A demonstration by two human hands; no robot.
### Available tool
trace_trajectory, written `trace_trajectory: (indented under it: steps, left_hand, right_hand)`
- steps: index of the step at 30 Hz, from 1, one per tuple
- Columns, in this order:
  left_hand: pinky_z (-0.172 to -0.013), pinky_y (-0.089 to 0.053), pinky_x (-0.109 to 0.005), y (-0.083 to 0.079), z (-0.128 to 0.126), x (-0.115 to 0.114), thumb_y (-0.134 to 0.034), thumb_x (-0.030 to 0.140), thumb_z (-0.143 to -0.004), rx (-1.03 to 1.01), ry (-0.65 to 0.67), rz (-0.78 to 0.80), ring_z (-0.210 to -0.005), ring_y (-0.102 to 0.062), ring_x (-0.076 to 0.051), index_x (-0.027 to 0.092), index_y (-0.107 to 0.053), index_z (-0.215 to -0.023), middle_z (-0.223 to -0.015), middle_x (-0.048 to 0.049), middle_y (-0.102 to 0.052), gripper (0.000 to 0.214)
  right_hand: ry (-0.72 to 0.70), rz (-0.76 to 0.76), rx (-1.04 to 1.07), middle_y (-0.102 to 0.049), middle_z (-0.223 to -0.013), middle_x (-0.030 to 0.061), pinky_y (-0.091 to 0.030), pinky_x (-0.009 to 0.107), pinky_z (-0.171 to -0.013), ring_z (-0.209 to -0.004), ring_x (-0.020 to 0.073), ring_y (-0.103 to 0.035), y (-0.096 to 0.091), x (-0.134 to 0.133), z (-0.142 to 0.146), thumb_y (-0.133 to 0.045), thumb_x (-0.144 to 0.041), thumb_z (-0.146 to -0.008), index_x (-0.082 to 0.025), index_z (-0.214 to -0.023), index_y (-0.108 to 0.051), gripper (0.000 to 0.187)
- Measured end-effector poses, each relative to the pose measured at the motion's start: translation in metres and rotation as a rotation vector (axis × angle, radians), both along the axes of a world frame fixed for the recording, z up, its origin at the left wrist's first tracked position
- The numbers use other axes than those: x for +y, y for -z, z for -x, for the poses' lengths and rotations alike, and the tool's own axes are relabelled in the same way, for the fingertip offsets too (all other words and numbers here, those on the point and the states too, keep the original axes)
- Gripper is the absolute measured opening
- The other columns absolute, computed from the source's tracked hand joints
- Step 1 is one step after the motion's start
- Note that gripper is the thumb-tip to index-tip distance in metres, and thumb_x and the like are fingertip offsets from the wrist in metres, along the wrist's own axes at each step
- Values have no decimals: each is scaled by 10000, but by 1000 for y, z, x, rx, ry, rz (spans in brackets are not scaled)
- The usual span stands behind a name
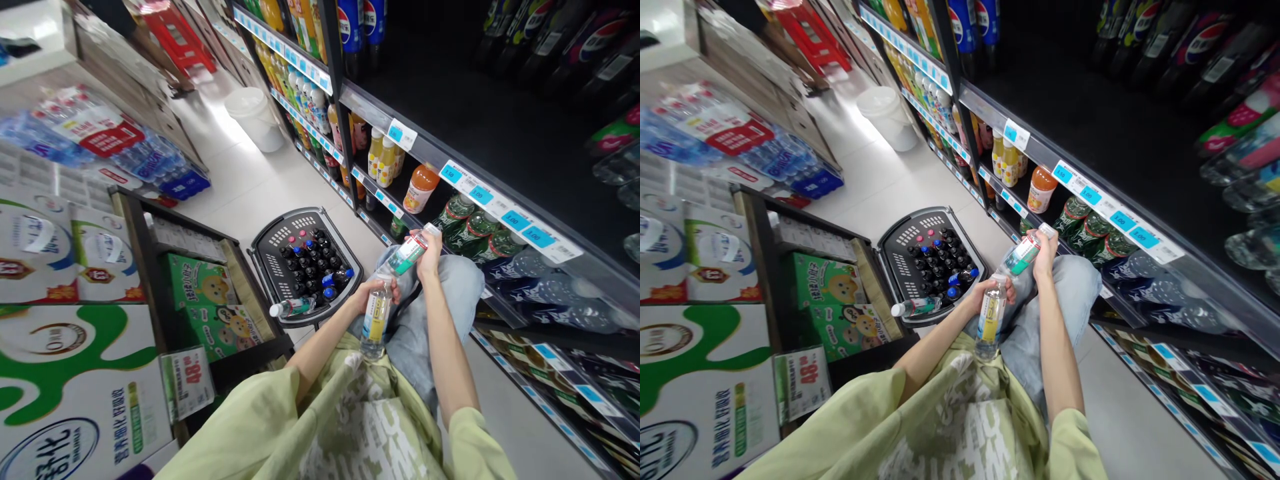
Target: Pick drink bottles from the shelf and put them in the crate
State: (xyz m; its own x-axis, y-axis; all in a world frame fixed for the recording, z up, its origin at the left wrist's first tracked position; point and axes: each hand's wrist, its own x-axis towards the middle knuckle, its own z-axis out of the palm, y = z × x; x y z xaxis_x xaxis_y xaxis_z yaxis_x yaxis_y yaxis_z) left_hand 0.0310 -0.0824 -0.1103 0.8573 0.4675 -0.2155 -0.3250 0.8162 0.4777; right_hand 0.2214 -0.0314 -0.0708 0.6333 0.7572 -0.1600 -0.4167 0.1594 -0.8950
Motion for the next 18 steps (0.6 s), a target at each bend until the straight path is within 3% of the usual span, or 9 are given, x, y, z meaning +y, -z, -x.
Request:
trace_trajectory:
  steps: [10, 18]
  left_hand:
    - [-762, -521, -355, 3, 0, 0, -925, 590, -649, 6, 7, -15, -807, -701, -253, 135, -686, -951, -862, -93, -697, 596]
    - [-816, -535, -362, -4, 0, 0, -932, 562, -659, -3, -3, -7, -836, -688, -246, 142, -694, -928, -862, -86, -699, 552]
  right_hand:
    - [2, 1, -10, -794, -774, -77, -633, 294, -590, -597, 181, -766, 1, 0, 0, -710, -425, -810, -294, -1027, -495, 332]
    - [7, -3, -11, -804, -763, -80, -623, 296, -572, -580, 181, -759, 3, 2, -1, -690, -420, -798, -294, -1017, -503, 314]
